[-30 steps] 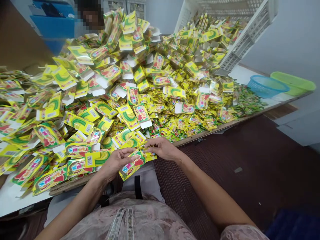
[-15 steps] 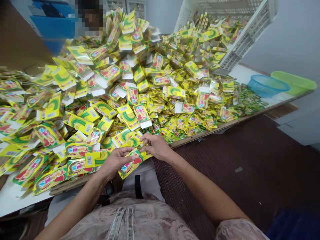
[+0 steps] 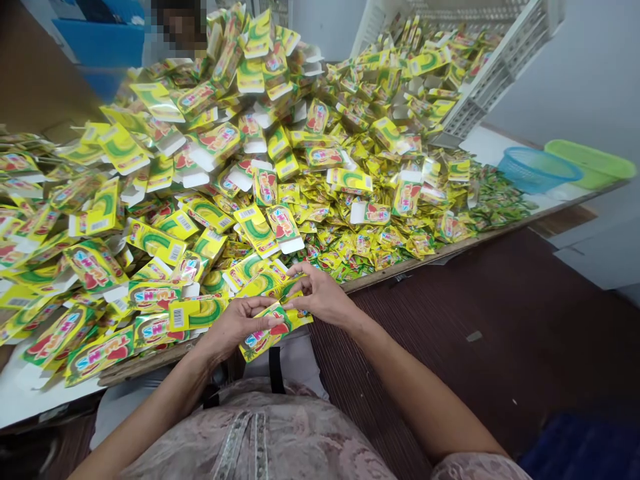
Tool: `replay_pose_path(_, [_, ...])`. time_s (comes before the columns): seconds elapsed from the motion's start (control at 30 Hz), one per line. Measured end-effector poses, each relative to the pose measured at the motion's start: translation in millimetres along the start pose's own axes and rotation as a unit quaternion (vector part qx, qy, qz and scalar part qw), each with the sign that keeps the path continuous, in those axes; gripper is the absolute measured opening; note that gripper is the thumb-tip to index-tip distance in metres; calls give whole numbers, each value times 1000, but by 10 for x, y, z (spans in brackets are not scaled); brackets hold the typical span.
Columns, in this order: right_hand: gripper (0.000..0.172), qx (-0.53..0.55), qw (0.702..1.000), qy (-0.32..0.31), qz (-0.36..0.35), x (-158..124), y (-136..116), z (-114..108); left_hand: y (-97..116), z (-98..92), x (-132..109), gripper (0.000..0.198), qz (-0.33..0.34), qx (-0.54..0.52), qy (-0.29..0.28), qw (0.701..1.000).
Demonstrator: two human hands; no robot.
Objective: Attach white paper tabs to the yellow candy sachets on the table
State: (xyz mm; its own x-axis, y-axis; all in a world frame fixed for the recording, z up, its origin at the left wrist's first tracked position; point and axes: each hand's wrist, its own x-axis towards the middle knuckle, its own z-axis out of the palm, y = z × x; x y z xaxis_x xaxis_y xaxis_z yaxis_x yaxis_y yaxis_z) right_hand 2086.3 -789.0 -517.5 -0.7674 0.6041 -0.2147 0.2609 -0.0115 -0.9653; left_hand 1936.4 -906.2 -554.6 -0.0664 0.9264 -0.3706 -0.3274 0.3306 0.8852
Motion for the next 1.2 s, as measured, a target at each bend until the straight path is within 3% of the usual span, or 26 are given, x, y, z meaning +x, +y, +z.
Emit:
replay_pose_path(0.13, [45,-5,999,-11,33,-6,-17,0,61,-8,-43,33,70,116,-5,991])
replay_pose_path(0.27, [40,-159,986,49,18,-22,-49,88,89,11,-48,32,107,205,-28,972])
replay_pose_path(0.37, [40,-225,970,88,-37,-48,-63,124,51,27,-35,38,68,121,-20,990])
replay_pose_path(0.5, [59,-59,997,23,-36,-106,-60,65,9,25,-37,47,0,-53,36,998])
replay_pose_path(0.57, [63,-12,998,54,-38,-138,-46,39,18,20,-45,47,-2,-80,62,995])
replay_pose_path(0.63, [59,-18,994,96,-46,-163,-23,40,35,19,-53,47,-3,-81,74,994])
replay_pose_path(0.7, [56,-24,994,102,-44,-174,1,54,47,19,-59,48,-4,-74,70,995])
replay_pose_path(1.0, [62,112,993,2,30,-162,9,-7,123,-41,-170,48,-21,-42,35,998])
replay_pose_path(1.2, [44,-48,997,44,-32,-174,50,88,47,-47,-127,44,1,-25,21,999])
